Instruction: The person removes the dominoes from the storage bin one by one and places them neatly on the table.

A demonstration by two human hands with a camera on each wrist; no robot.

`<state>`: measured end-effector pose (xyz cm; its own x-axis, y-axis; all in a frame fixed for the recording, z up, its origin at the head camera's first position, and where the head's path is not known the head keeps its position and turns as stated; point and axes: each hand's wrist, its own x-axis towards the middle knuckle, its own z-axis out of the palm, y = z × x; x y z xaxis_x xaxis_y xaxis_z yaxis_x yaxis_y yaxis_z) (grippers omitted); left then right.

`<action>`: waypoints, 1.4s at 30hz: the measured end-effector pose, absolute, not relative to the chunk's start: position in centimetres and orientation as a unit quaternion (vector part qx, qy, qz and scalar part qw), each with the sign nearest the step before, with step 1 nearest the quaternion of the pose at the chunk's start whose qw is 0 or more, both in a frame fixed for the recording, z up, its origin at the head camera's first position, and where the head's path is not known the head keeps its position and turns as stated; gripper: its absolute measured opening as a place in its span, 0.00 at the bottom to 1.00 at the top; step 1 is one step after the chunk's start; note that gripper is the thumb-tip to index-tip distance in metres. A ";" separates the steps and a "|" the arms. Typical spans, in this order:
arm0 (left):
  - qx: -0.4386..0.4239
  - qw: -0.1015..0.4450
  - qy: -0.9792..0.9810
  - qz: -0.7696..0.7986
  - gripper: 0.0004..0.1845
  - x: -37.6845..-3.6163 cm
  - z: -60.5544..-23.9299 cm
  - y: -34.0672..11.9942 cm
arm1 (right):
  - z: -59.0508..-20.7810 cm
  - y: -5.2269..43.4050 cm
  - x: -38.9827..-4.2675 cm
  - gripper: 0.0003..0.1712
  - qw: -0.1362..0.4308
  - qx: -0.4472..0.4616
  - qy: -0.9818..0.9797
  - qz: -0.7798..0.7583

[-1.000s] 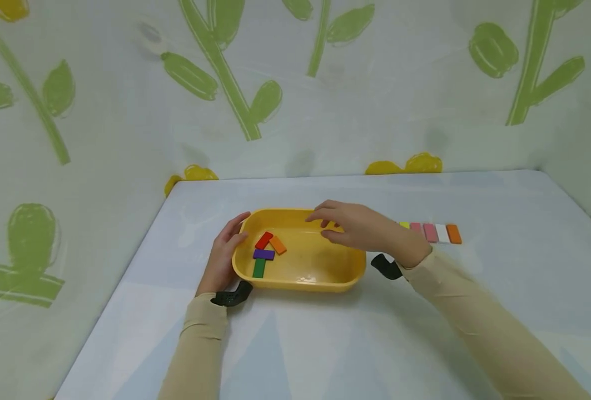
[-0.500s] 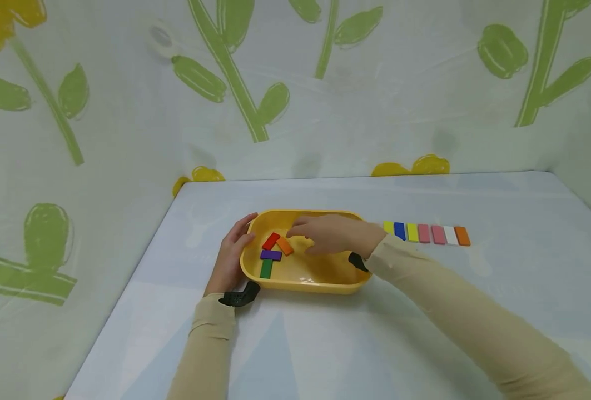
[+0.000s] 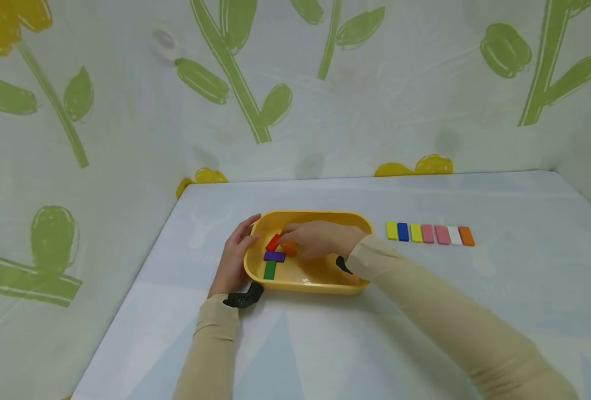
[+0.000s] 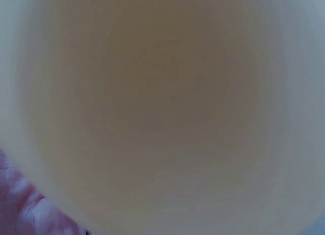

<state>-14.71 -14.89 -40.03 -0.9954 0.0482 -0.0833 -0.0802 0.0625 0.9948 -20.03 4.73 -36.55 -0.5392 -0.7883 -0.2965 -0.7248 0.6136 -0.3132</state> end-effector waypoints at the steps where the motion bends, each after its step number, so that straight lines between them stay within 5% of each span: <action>1: -0.010 0.048 0.728 0.684 0.23 -14.7 -40.1 -14.9 | -36.7 4.6 -20.1 0.24 0.207 -0.437 0.872 -0.074; 20: -0.016 0.045 0.722 0.690 0.22 -15.0 -40.4 -14.4 | -37.5 4.6 -20.4 0.12 0.165 -0.446 0.878 -0.056; 29: -0.013 0.044 0.730 0.681 0.23 -14.5 -40.2 -14.0 | -37.0 5.1 -20.2 0.19 0.182 -0.401 0.894 -0.083; 42: -0.021 0.041 0.727 0.685 0.22 -15.2 -41.2 -15.0 | -32.2 8.8 -20.2 0.20 0.069 -0.419 0.876 -0.230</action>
